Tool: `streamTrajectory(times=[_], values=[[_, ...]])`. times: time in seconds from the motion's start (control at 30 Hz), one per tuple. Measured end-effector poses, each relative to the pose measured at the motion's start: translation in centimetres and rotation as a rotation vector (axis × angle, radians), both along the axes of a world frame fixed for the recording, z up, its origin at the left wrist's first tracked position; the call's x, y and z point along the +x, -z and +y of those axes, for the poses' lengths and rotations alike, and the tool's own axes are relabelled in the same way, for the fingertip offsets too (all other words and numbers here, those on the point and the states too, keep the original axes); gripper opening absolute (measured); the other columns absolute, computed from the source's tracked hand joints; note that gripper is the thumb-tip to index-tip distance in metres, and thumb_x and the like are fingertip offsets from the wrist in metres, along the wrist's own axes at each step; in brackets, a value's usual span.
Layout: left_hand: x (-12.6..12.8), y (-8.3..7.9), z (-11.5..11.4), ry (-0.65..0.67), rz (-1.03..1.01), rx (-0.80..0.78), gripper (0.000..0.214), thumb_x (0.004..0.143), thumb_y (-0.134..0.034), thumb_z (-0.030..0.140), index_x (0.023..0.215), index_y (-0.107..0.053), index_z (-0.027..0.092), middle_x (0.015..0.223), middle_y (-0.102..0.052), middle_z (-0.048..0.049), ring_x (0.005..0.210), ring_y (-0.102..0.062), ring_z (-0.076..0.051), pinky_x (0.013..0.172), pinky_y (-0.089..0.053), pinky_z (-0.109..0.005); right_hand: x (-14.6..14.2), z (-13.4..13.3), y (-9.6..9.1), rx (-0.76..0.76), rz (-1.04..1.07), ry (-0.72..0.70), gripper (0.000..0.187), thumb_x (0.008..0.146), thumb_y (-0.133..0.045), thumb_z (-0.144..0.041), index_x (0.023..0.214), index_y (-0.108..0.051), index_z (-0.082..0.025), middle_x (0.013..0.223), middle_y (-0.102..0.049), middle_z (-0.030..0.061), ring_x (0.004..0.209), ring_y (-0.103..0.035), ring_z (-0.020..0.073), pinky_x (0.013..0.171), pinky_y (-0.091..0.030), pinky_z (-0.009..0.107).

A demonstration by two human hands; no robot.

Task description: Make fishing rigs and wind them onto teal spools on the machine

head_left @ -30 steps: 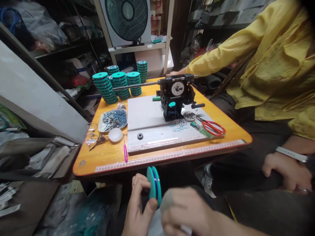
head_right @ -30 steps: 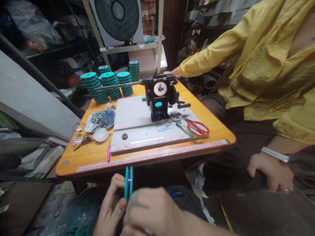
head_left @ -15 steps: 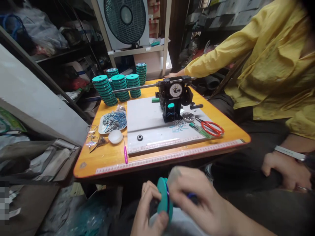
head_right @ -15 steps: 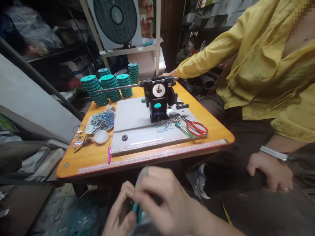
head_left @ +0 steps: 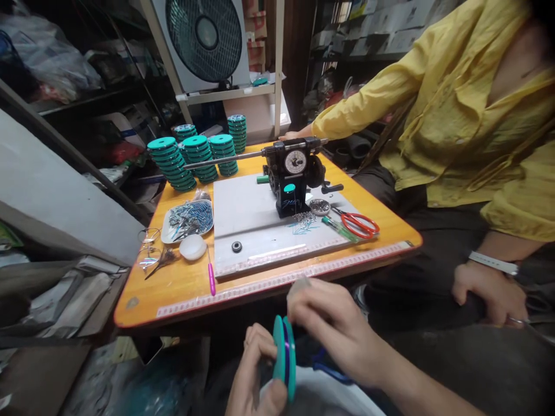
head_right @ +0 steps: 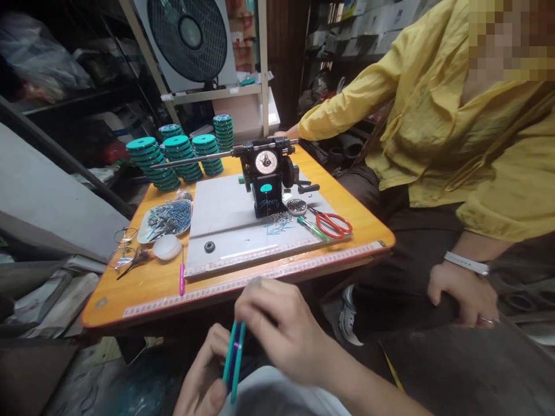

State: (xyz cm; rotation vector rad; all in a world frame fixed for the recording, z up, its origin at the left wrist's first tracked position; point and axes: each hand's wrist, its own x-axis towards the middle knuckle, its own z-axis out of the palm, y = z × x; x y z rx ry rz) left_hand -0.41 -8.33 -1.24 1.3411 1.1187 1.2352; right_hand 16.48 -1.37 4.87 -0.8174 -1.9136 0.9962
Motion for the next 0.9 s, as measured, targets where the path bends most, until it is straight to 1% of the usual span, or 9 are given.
streamTrajectory(times=[0.1,0.2,0.33,0.43,0.53,0.6,0.67,0.8,0.9], values=[[0.1,-0.2,-0.3,-0.009,-0.153,0.045,0.05,0.081,-0.05,0.072,0.082,-0.057,0.022,0.082,-0.045,-0.0036,0.077,-0.045,-0.021,0.076,-0.039,-0.034,-1.3,0.0,4.3,-0.234,-0.083,0.042,0.034,0.101,-0.043,-0.032,0.073,-0.054,-0.016,0.071,-0.057,0.0008,0.069,-0.053,0.0116,0.064,-0.041,0.023],[-0.4,-0.3,0.1,-0.141,-0.134,0.069,0.043,0.082,-0.055,0.067,0.088,-0.059,0.024,0.087,-0.044,-0.0029,0.081,-0.045,-0.021,0.074,-0.037,-0.032,-2.4,-2.3,6.5,-0.046,-0.217,-0.183,0.034,0.101,-0.039,-0.03,0.074,-0.054,-0.016,0.073,-0.058,0.0014,0.067,-0.051,0.0116,0.058,-0.038,0.022],[-0.9,-0.1,0.7,-0.204,0.097,0.003,0.032,0.086,-0.058,0.054,0.084,-0.055,0.022,0.088,-0.045,-0.0036,0.087,-0.043,-0.022,0.08,-0.033,-0.034,-1.1,-2.9,2.2,0.375,-0.247,-0.355,0.027,0.098,-0.042,-0.026,0.078,-0.059,-0.018,0.066,-0.055,0.0014,0.061,-0.047,0.0134,0.05,-0.03,0.027],[-0.7,-0.2,0.7,-0.036,0.036,-0.071,0.041,0.085,-0.054,0.061,0.081,-0.053,0.021,0.083,-0.043,-0.0038,0.083,-0.041,-0.022,0.078,-0.035,-0.035,-0.1,-0.7,0.0,0.28,-0.126,-0.125,0.022,0.097,-0.042,-0.02,0.081,-0.058,-0.017,0.072,-0.058,0.0032,0.066,-0.049,0.0135,0.059,-0.037,0.026],[-0.4,-0.5,0.4,0.064,-0.135,-0.039,0.05,0.08,-0.054,0.07,0.08,-0.054,0.021,0.08,-0.042,-0.0031,0.077,-0.041,-0.02,0.074,-0.037,-0.033,-0.8,0.5,2.7,-0.031,-0.129,0.082,0.028,0.1,-0.042,-0.026,0.077,-0.056,-0.017,0.072,-0.058,0.0024,0.069,-0.052,0.0131,0.065,-0.041,0.025],[-0.3,-0.6,0.3,0.004,-0.188,0.02,0.05,0.08,-0.054,0.071,0.082,-0.057,0.021,0.082,-0.043,-0.0037,0.076,-0.042,-0.02,0.072,-0.037,-0.033,-1.8,-0.4,5.3,-0.148,-0.153,0.044,0.036,0.102,-0.038,-0.03,0.072,-0.053,-0.017,0.069,-0.056,0.0015,0.065,-0.052,0.0124,0.061,-0.041,0.025],[-0.5,-0.7,0.5,-0.112,-0.132,0.068,0.045,0.08,-0.057,0.068,0.085,-0.059,0.022,0.085,-0.045,-0.0038,0.079,-0.043,-0.02,0.074,-0.037,-0.032,-2.2,-2.1,6.2,-0.037,-0.186,-0.134,0.039,0.102,-0.035,-0.034,0.072,-0.054,-0.017,0.07,-0.058,0.0028,0.065,-0.052,0.0133,0.061,-0.042,0.025],[-1.1,-0.5,1.0,-0.128,0.04,0.02,0.035,0.084,-0.06,0.057,0.084,-0.057,0.022,0.086,-0.046,-0.004,0.086,-0.044,-0.022,0.081,-0.035,-0.035,-1.0,-3.1,2.0,0.217,-0.11,-0.329,0.033,0.101,-0.04,-0.028,0.075,-0.058,-0.017,0.067,-0.058,0.0022,0.064,-0.05,0.0127,0.061,-0.04,0.025],[-1.0,-0.3,0.9,0.052,-0.029,-0.032,0.044,0.082,-0.058,0.064,0.081,-0.056,0.02,0.082,-0.045,-0.0043,0.083,-0.045,-0.022,0.079,-0.037,-0.035,-0.3,-1.0,-0.1,0.182,0.032,-0.093,0.023,0.097,-0.05,-0.025,0.077,-0.059,-0.017,0.072,-0.058,0.0019,0.07,-0.052,0.0125,0.066,-0.041,0.025]])
